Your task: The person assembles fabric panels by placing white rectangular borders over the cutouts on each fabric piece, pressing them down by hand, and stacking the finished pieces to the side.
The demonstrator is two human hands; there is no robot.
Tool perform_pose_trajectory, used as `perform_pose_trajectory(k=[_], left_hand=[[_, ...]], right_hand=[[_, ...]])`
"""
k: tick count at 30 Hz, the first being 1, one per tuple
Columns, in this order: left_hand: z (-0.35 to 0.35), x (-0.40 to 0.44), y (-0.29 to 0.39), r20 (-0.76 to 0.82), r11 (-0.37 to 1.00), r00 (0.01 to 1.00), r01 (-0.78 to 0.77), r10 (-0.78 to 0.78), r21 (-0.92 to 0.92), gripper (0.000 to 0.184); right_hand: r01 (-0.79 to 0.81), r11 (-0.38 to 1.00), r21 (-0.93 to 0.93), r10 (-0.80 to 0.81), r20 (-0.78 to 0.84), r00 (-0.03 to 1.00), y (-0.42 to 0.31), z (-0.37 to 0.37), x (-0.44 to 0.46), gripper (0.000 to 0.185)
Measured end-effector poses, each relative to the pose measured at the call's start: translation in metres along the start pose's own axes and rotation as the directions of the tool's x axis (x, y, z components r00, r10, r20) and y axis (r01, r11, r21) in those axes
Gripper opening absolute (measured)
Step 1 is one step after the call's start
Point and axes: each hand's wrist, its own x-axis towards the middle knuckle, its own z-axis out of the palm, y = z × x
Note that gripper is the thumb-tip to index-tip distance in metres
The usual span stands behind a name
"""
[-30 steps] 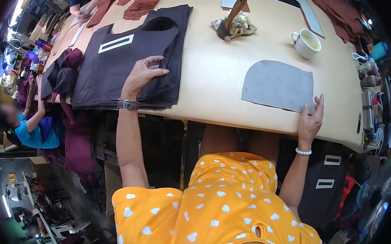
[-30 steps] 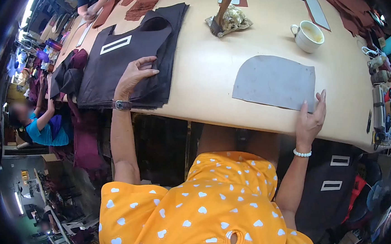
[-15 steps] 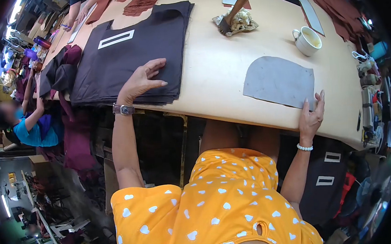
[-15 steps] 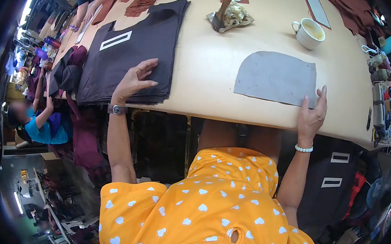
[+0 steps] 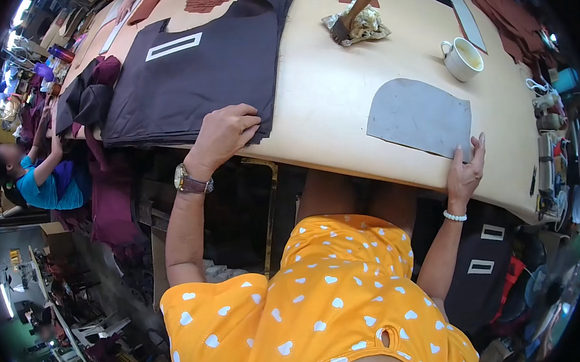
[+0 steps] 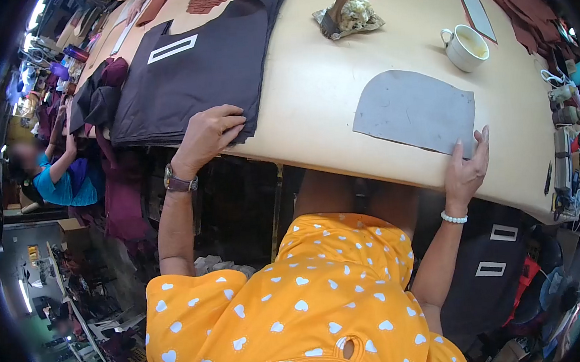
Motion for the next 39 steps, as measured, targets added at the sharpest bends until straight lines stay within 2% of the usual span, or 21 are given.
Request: perform_pose_trajectory(k=[2,5,11,14,17,20,23,26,29,32,35,38,39], left_hand=[[0.002,0.001,-0.001,0.000,0.997,0.999,-0.054,0.055,0.049,0.014],[-0.002,0.001,0.002,0.040,0.997,0.998,-0.050,0.048,0.061,0.014],[-0.004,0.003,-0.002,0.108,0.984,0.986,-0.137,0.124,0.118,0.016],[-0.003,0.004,0.002,0.201,0.966,0.976,-0.127,0.082,0.225,0.015],[0.002,0.002,-0.003,0.143,0.956,0.980,-0.167,0.135,0.240,0.014],[0.009,0.001,-0.011,-0.002,0.982,0.988,-0.152,0.154,0.111,0.012],[0.002,0.002,-0.010,-0.045,0.993,0.999,0.017,-0.022,-0.117,0.012],[0.003,0.000,-0.016,-0.059,0.962,0.995,0.066,-0.085,-0.266,0.012],[0.002,-0.001,-0.014,-0.041,0.967,0.997,0.057,-0.069,-0.249,0.013],[-0.002,0.001,-0.009,0.000,0.947,0.984,0.170,-0.177,-0.272,0.013],[0.009,0.000,-0.020,0.044,0.731,0.918,0.341,-0.394,-0.591,0.014],[0.008,0.007,-0.025,-0.151,0.563,0.873,0.158,-0.463,-0.811,0.015],[0.002,0.009,-0.024,-0.103,0.412,0.850,0.141,-0.516,-0.900,0.015]], right_hand=[[-0.003,1.000,0.000,0.003,0.003,1.000,-0.001,0.000,0.000,0.054],[0.003,1.000,0.022,-0.002,-0.005,1.000,0.001,0.001,0.000,0.053],[0.012,1.000,0.016,-0.012,-0.007,1.000,0.002,0.002,0.000,0.053],[0.000,1.000,0.022,0.000,-0.003,1.000,0.002,0.002,0.000,0.053],[0.001,1.000,0.007,-0.001,-0.007,1.000,0.001,0.001,0.000,0.053],[-0.006,1.000,-0.001,0.006,0.002,1.000,-0.002,0.000,0.000,0.053],[-0.005,1.000,0.010,0.005,0.019,1.000,0.003,0.000,0.000,0.051],[-0.001,1.000,0.011,0.001,0.016,1.000,0.003,0.001,0.000,0.051],[-0.009,1.000,0.024,0.009,0.026,1.000,0.003,0.001,0.000,0.051],[-0.016,1.000,0.009,0.016,0.031,0.999,0.004,0.001,0.000,0.051],[-0.029,0.998,0.047,0.028,0.028,0.999,0.003,0.000,0.000,0.050],[-0.029,0.993,0.113,0.031,-0.013,0.999,0.001,0.001,0.000,0.049],[-0.021,0.995,0.101,0.023,-0.022,0.999,-0.001,0.001,0.001,0.050]])
